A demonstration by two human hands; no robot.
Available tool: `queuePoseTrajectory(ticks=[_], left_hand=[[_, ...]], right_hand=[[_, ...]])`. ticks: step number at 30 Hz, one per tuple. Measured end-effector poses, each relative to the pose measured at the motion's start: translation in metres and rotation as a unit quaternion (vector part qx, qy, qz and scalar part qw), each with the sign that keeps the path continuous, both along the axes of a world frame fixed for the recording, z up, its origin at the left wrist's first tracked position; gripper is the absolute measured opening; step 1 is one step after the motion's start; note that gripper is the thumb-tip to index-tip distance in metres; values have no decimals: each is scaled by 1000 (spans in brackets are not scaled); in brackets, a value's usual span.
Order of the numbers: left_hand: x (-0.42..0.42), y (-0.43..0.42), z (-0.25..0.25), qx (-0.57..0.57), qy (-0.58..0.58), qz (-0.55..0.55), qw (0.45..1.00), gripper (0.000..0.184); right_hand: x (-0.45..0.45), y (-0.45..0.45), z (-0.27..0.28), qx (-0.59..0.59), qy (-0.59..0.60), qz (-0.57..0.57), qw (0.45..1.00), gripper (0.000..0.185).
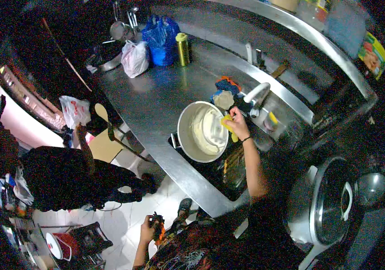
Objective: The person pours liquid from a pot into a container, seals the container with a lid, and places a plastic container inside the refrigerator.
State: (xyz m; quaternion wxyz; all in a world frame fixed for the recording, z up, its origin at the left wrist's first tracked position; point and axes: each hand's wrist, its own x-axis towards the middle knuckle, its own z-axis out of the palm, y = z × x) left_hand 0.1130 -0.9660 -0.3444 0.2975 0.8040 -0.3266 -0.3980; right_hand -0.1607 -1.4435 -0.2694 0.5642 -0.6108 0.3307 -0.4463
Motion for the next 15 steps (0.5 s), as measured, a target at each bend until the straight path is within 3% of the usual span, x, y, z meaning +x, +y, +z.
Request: queuePoseTrajectory(ticks=[4,7,8,11,12,13,15], left_hand=[[-18,7,6,0,-1,25,1000,27],[-26,8,6,20,-16,29,999,27],[-29,7,5,32,-20,24,999,28],[-40,-7,30,43,-43,-11,998,29],[-38,-5,23,39,-50,-25,998,28],[-36,-5,23,41,-52,-25,997,28],[-36,-6,23,51,-52,-27,997,28]], right_hand=[[-5,-36,-9,0,-5,34,999,33],[-16,-57,-3,31,90,33,995,30],[-26,-77,-24,-85,217,-18,972,30],[-45,-79,-44,-109,252,-92,957,29],[-49,-79,-55,-114,326,-138,928,28],[-50,-76,-67,-112,323,-138,929,28],[-55,-67,-86,1,220,-178,959,28]])
